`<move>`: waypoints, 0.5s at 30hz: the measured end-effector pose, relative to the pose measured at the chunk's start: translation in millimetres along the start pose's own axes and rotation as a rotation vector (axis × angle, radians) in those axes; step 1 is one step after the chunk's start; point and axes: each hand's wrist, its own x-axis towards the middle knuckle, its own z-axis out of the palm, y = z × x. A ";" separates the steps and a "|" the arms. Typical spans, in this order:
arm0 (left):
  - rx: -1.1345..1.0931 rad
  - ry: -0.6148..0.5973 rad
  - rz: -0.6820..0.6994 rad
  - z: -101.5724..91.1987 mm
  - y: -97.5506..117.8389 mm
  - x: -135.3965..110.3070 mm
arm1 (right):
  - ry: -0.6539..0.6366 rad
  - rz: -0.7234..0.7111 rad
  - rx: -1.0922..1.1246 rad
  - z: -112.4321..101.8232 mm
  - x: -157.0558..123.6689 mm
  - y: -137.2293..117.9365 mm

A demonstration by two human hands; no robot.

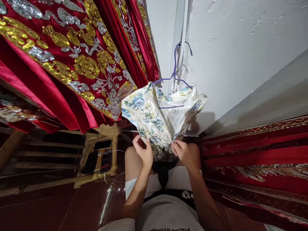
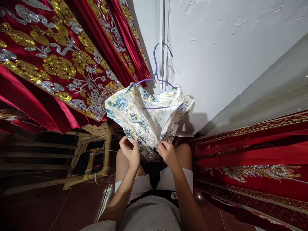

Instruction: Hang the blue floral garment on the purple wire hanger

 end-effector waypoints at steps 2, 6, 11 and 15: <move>0.077 -0.085 0.211 3.2 -2.5 -6.6 | -0.035 -0.001 -0.035 -3.7 -1.3 -1.4; 0.078 -0.549 0.267 15.7 4.5 -26.7 | -0.117 -0.032 -0.056 -2.0 -5.2 -9.1; 0.011 -0.623 0.168 27.5 7.7 -34.8 | -0.099 -0.077 -0.067 -3.1 6.2 -33.0; 0.036 -0.747 0.240 26.8 -2.2 -29.8 | 0.072 -0.202 -0.050 -14.1 44.6 -86.1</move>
